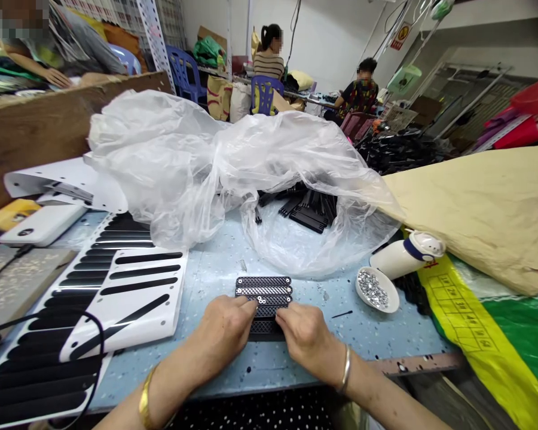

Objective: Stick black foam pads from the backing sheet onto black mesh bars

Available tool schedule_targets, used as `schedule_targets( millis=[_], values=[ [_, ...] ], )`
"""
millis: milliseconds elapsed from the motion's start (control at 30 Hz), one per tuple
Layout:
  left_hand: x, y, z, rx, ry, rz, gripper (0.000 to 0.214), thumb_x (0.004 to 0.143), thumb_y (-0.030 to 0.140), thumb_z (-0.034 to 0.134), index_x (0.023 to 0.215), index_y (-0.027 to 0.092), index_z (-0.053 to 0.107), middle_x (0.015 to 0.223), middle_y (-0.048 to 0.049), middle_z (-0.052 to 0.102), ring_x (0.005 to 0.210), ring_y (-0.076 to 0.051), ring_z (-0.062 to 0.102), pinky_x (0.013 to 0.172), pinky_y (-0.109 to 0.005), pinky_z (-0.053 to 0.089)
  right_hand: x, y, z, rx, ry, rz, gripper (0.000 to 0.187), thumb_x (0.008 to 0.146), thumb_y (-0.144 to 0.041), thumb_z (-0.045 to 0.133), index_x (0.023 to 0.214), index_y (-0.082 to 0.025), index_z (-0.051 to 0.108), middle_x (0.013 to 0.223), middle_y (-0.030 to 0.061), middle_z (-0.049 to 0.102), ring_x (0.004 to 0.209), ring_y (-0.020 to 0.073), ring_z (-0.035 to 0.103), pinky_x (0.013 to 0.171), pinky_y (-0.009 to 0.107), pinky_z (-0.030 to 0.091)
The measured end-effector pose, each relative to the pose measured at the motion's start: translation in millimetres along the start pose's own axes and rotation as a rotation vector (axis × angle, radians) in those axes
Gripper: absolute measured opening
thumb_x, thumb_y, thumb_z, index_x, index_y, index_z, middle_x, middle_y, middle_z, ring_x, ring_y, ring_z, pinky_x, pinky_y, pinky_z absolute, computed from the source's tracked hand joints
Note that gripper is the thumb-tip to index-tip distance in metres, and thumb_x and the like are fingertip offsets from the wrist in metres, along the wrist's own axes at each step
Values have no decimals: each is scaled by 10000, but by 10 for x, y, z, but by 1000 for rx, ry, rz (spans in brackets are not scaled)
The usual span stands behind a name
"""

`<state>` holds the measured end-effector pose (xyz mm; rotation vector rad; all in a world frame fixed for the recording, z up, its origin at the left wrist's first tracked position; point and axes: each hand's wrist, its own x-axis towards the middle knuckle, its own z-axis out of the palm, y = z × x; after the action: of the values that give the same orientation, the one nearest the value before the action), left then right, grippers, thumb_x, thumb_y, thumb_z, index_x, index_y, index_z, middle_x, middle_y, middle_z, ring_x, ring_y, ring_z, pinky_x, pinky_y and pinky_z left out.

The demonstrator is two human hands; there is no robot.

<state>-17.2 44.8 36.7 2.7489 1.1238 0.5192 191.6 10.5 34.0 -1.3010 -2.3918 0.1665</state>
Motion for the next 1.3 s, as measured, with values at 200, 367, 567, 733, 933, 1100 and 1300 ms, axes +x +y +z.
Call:
schedule_targets(
  millis=[200,367,567,733,933,1100,1300],
  values=[
    [-306,72,-21,-68,95,14,274,946,117,358,792,198,569,612,-11,615,511,-173,585,495,-296,451,-218,-79,42,2,21,13,341,988,-133,371,811,-158,662,643,38,596,550,166,504,540,315,320],
    [-385,59,44,-76,180,-15,194,958,149,394,989,176,583,677,-19,650,564,-174,621,540,-298,490,-234,-48,51,35,74,5,275,980,-134,404,971,-113,679,684,57,636,589,169,560,557,303,378],
    [-474,86,47,-44,192,71,343,913,50,353,1188,117,548,669,-39,645,524,-177,595,493,-310,488,-324,-31,20,-25,61,-86,327,913,-39,389,1102,-65,654,661,57,620,566,185,544,535,330,370],
    [-483,91,63,-32,186,85,366,877,26,353,1175,107,549,656,-42,644,521,-187,598,490,-330,503,-401,-12,-23,-128,-69,-151,451,787,17,391,1175,-46,612,702,72,620,614,206,541,556,351,382],
    [-547,64,149,-82,184,43,419,875,10,360,1237,141,528,706,-34,641,566,-179,590,535,-329,490,-555,108,-76,-203,-84,-133,475,758,15,415,1183,-57,615,691,66,608,614,206,522,570,360,391],
    [-586,53,186,-120,142,25,416,897,18,365,1269,144,503,740,-42,635,612,-198,586,570,-355,489,-593,135,-47,-234,-51,-142,469,789,37,377,1183,-56,612,663,58,589,598,197,518,549,342,353],
    [-540,55,121,-116,148,64,402,887,16,368,1247,127,508,714,-40,628,579,-188,577,534,-330,492,-681,121,19,-221,-88,-127,531,790,48,330,1283,11,522,696,75,605,605,208,540,571,368,396]
  ],
)
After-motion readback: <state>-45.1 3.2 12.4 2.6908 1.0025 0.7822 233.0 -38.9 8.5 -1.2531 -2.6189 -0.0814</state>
